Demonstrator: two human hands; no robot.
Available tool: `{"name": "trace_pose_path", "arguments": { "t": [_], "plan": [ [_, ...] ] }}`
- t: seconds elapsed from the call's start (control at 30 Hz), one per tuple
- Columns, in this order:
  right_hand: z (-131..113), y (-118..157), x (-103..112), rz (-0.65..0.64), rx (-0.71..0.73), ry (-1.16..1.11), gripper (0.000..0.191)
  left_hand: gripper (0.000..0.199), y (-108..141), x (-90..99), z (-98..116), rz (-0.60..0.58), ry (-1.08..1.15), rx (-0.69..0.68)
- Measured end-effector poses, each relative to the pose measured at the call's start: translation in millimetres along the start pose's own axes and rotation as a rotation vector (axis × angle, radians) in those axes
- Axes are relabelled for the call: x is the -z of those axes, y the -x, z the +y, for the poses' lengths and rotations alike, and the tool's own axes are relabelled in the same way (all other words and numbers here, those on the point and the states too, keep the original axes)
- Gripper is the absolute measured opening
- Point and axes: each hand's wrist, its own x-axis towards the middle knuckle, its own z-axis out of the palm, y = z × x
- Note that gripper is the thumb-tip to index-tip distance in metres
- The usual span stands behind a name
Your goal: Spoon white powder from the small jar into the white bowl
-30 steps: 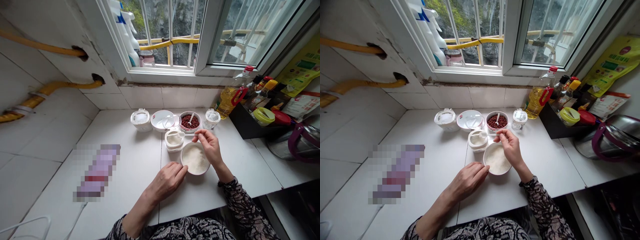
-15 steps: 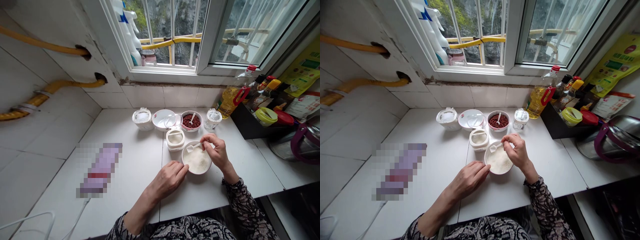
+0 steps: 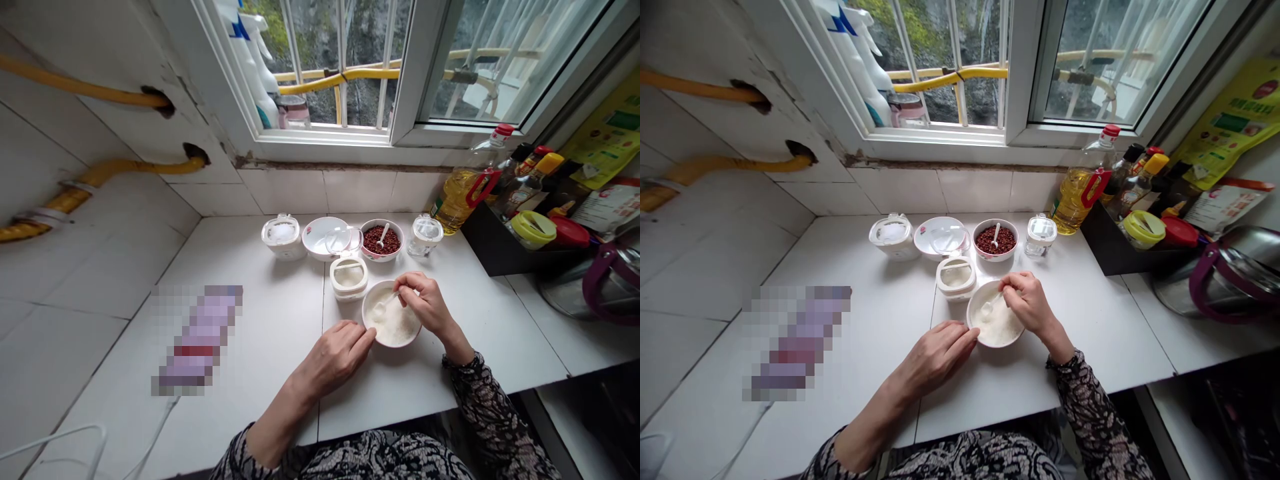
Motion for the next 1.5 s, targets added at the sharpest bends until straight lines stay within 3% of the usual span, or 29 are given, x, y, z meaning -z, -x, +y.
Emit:
{"name": "trace_pose_path", "arguments": {
  "t": [0.3, 0.97, 1.13, 1.3, 1.4, 1.5],
  "plan": [
    [3.2, -3.7, 1.5, 0.013, -0.251, -0.41, 0.016, 0.022, -0.8, 0.4, 0.1, 0.003, -0.006, -0.01],
    [3.7, -12.1, 1.7, 0.103, -0.4, -0.613, 0.012, 0.025, 0.8, -2.5, 0.5, -0.034, -0.046, 0.0],
    [-5.2, -18.1, 2.2, 0.152, -0.305, -0.589, 0.012, 0.024, 1.5, -3.8, -0.2, -0.026, -0.031, -0.006],
    [-24.8, -19.1, -5.1, 0.199, -0.092, -0.422, 0.014, 0.025, 1.4, -4.0, -0.5, -0.037, -0.035, -0.005],
    [-30.6, -18.2, -14.4, 0.21, 0.084, -0.195, 0.013, 0.024, 1.3, -4.7, -0.5, -0.036, -0.046, -0.001],
    [-29.0, -18.9, -20.8, 0.101, 0.357, 0.133, 0.016, 0.025, 1.6, -5.8, -0.4, -0.028, -0.056, 0.0]
  ]
}}
